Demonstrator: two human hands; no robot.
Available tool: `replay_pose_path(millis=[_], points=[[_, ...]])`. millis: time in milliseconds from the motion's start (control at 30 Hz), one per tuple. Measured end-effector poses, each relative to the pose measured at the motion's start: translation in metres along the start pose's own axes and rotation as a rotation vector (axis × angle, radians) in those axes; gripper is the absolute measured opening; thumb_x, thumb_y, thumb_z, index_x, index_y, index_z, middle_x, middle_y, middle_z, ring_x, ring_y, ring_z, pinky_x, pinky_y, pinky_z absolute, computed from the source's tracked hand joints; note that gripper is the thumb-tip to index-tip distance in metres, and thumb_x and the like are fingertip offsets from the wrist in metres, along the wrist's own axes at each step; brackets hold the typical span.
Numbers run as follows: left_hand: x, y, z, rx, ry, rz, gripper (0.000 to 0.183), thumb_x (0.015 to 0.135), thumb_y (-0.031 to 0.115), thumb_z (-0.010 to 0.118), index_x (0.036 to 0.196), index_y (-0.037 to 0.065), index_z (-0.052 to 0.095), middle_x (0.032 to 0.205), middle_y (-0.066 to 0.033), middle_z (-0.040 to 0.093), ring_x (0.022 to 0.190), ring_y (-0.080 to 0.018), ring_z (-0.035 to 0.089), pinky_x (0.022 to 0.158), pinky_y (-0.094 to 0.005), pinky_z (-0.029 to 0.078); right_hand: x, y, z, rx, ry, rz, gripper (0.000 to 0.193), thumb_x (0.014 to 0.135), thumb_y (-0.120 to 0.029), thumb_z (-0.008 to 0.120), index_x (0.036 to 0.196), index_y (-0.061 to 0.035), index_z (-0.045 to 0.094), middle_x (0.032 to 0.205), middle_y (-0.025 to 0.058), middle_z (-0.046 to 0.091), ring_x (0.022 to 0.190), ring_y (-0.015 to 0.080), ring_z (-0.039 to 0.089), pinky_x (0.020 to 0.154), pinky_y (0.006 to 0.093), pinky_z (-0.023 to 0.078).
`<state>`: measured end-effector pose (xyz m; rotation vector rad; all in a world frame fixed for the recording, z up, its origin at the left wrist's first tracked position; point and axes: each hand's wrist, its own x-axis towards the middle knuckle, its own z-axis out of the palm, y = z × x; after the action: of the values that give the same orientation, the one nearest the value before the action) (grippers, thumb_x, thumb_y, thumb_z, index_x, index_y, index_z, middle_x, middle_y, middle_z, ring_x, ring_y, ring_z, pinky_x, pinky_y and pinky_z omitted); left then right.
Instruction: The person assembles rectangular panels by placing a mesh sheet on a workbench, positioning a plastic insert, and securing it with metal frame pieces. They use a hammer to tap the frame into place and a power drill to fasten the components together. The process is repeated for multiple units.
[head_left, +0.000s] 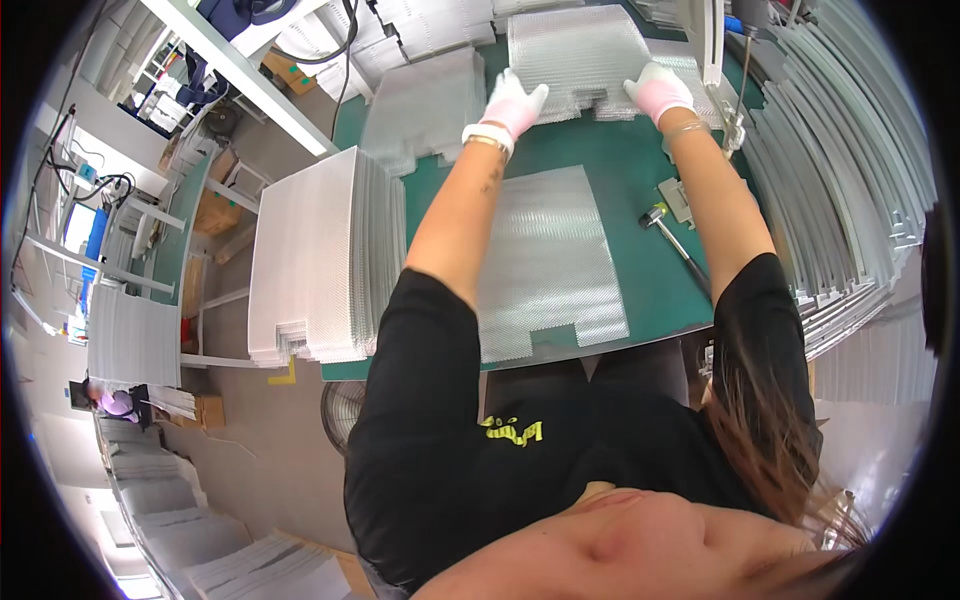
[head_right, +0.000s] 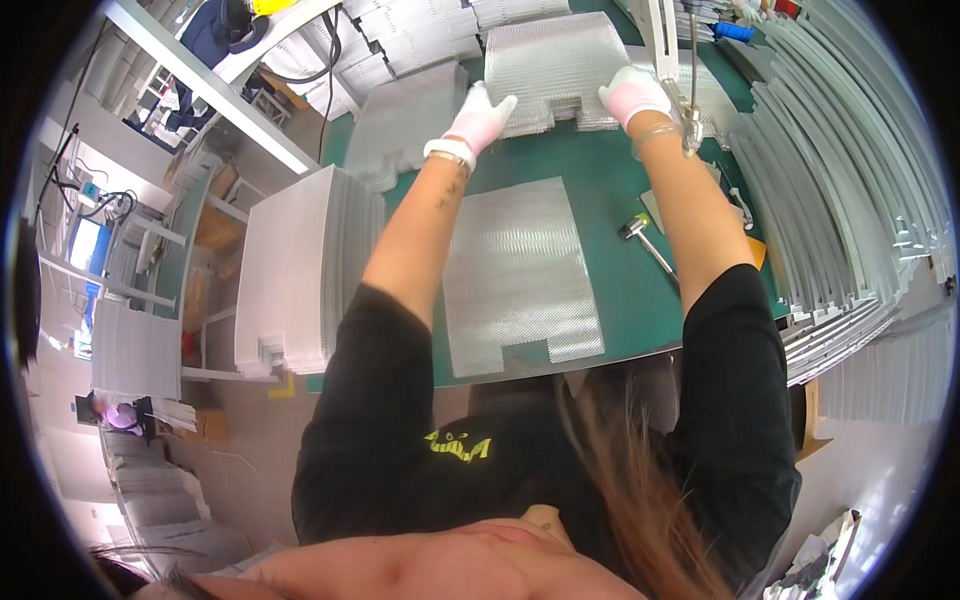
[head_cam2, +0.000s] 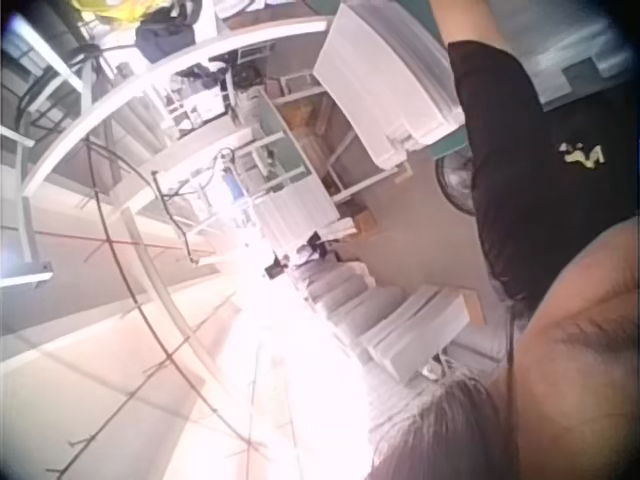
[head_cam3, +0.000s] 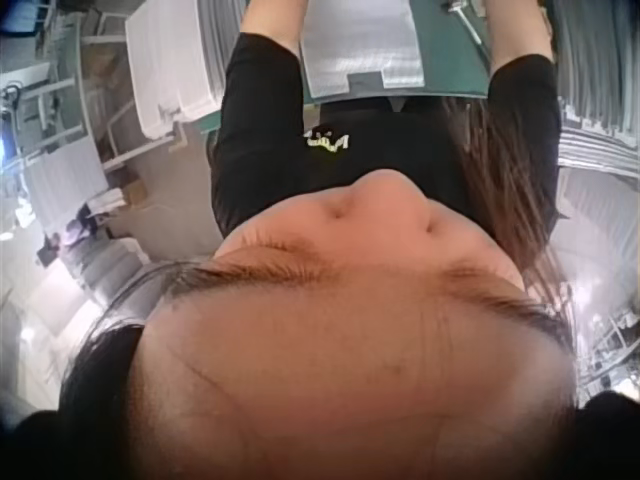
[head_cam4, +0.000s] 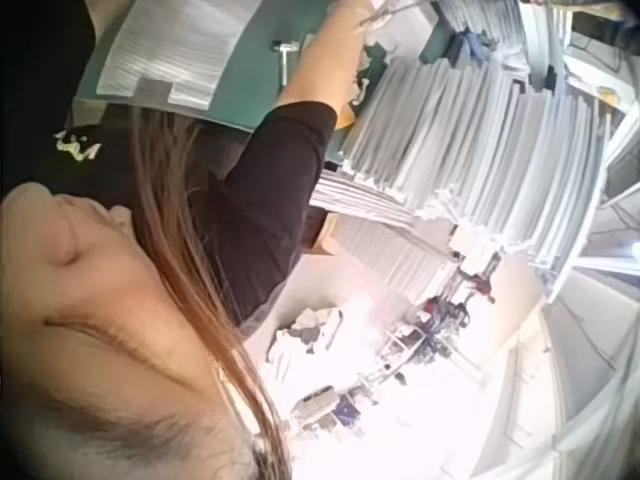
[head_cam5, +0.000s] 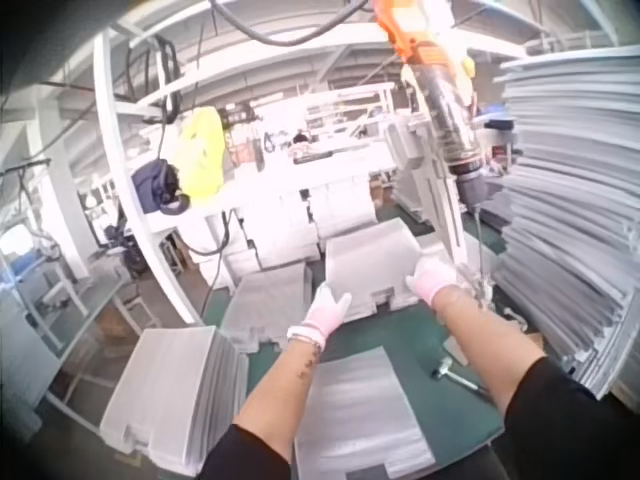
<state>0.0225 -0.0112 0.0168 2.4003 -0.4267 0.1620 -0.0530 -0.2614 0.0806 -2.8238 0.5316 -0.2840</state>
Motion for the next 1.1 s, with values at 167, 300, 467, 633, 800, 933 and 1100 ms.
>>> replay_pose_path(millis=[167, 300, 467, 633, 800, 933, 1100], points=[[0.019, 0.036, 0.014, 0.128, -0.140, -0.177, 0.091, 0.091, 0.054, 0.059, 0.153, -0.008, 0.032, 0.155, -0.0294, 0.042, 0.135, -0.0429, 0.052, 0.111, -0.0508, 0.043, 0.012, 0.009, -0.002, 0.022, 0.068, -0.182, 0.042, 0.091, -0.033, 0.060, 0.108, 0.0036, 0.072, 0.112, 0.0291, 0.071, 0.109, 0.0431, 0.068, 0.098, 0.0472, 0.053], [0.018, 0.040, 0.006, 0.114, -0.040, -0.186, 0.086, 0.091, 0.054, 0.060, 0.151, -0.005, 0.039, 0.140, -0.0288, 0.058, 0.131, -0.0430, 0.056, 0.112, -0.0481, 0.043, 0.038, 0.009, 0.028, 0.150, 0.130, -0.159, 0.043, 0.090, -0.033, 0.061, 0.108, 0.0059, 0.069, 0.109, 0.0310, 0.070, 0.106, 0.0453, 0.068, 0.097, 0.0485, 0.053], [0.013, 0.041, -0.006, 0.035, 0.381, 0.047, 0.077, 0.090, 0.030, 0.068, 0.155, 0.000, 0.038, 0.140, -0.0257, 0.060, 0.126, -0.0397, 0.061, 0.109, -0.0454, 0.047, 0.042, 0.019, 0.018, 0.132, 0.135, -0.122, 0.044, 0.086, -0.026, 0.060, 0.125, -0.0076, 0.067, 0.116, 0.0234, 0.071, 0.111, 0.0427, 0.068, 0.100, 0.0457, 0.052], [0.010, 0.051, -0.031, -1.314, 0.396, 0.161, 0.077, 0.085, -0.012, 0.062, 0.156, -0.002, 0.034, 0.135, -0.0239, 0.059, 0.118, -0.0323, 0.061, 0.097, -0.0376, 0.055, 0.025, 0.028, -0.007, 0.509, 0.659, -0.398, 0.056, 0.094, -0.022, 0.064, 0.146, -0.0057, 0.053, 0.138, 0.0203, 0.063, 0.130, 0.0365, 0.059, 0.109, 0.0426, 0.047], [-0.014, 0.045, -0.070, -1.688, 0.034, 0.003, 0.080, 0.088, -0.013, 0.058, 0.159, 0.000, 0.024, 0.149, -0.0241, 0.045, 0.126, -0.0364, 0.055, 0.103, -0.0436, 0.052, 0.000, 0.029, -0.031, 1.157, 0.510, -0.533, 0.062, 0.096, -0.030, 0.069, 0.149, -0.0025, 0.048, 0.137, 0.0119, 0.062, 0.123, 0.0228, 0.060, 0.107, 0.0362, 0.048], [-0.131, 0.037, -0.095, -1.342, 0.030, -0.033, 0.059, 0.090, -0.003, 0.066, 0.145, -0.007, 0.045, 0.125, -0.0179, 0.062, 0.110, -0.0252, 0.062, 0.096, -0.0391, 0.054, -0.102, 0.043, -0.034, 1.226, 0.215, -0.636, 0.077, 0.090, -0.006, 0.073, 0.158, -0.0029, 0.037, 0.142, 0.0166, 0.059, 0.123, 0.0205, 0.058, 0.105, 0.0323, 0.048], [-0.320, 0.030, -0.066, -0.545, 0.222, -0.261, 0.065, 0.091, 0.011, 0.072, 0.148, -0.006, 0.044, 0.134, -0.0169, 0.062, 0.107, -0.0182, 0.064, 0.094, -0.0314, 0.054, -0.263, 0.050, -0.002, 0.784, -0.011, -0.448, 0.066, 0.082, 0.000, 0.065, 0.146, -0.0036, 0.051, 0.109, 0.0095, 0.056, 0.077, 0.0142, 0.054, 0.080, 0.0295, 0.051]])
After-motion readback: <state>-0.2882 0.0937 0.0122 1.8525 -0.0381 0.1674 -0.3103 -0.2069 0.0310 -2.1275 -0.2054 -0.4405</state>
